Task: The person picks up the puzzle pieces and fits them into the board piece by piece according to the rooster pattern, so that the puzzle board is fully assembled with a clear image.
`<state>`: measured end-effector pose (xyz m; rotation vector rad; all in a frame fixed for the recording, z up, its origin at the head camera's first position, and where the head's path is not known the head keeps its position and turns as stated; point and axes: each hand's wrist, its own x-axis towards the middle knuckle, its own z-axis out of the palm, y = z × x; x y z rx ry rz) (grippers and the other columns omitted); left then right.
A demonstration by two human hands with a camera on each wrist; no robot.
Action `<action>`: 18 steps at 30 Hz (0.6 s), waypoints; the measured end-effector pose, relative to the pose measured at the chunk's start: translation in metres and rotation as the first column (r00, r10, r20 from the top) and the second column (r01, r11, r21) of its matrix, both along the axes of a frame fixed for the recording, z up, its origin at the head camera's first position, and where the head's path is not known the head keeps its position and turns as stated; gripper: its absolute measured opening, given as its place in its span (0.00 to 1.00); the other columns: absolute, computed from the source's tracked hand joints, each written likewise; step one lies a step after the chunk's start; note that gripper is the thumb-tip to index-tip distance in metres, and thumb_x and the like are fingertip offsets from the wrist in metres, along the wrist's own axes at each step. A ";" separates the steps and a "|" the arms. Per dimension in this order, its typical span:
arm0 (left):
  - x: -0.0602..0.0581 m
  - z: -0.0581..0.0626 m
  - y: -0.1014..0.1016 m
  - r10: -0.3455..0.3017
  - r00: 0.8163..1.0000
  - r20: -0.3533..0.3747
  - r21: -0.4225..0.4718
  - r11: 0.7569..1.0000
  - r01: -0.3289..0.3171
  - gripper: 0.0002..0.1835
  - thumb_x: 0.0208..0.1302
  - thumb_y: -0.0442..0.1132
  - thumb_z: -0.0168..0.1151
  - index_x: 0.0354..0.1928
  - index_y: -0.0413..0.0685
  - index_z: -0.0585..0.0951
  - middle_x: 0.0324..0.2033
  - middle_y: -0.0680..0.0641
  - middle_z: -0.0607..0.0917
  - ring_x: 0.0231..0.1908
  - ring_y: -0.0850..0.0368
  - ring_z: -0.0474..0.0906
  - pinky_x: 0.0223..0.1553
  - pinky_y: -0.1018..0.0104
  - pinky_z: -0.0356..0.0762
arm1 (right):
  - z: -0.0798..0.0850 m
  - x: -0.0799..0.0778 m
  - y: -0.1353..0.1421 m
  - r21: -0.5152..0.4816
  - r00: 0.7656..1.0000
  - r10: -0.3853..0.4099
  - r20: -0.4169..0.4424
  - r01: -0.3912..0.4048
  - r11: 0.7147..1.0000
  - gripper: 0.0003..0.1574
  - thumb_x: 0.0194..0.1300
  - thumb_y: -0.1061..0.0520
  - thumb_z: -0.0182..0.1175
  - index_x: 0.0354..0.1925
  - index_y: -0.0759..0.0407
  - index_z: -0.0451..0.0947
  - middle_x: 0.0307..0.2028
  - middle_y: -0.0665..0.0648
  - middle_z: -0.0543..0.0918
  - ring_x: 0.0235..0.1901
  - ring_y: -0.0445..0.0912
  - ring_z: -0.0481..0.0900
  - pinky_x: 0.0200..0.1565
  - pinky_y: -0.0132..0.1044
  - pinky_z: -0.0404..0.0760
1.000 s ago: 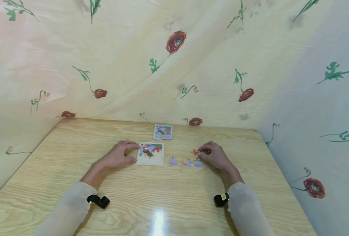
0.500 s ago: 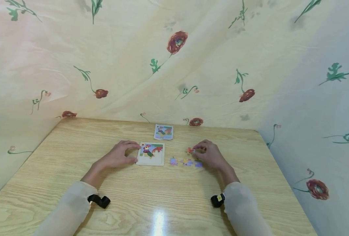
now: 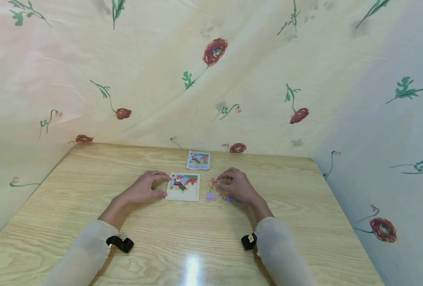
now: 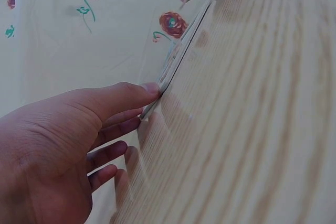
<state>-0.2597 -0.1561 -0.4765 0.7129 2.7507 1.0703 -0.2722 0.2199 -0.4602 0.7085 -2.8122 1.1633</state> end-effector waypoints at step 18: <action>-0.001 0.000 0.001 0.000 1.000 -0.012 -0.007 1.000 0.000 0.28 0.66 0.49 0.69 0.68 0.55 0.79 0.72 0.45 0.73 0.76 0.38 0.60 0.73 0.30 0.55 | 0.001 -0.003 -0.049 -0.012 0.998 0.066 0.020 -0.066 0.998 0.11 0.65 0.57 0.71 0.46 0.56 0.89 0.51 0.59 0.84 0.55 0.56 0.81 0.59 0.56 0.81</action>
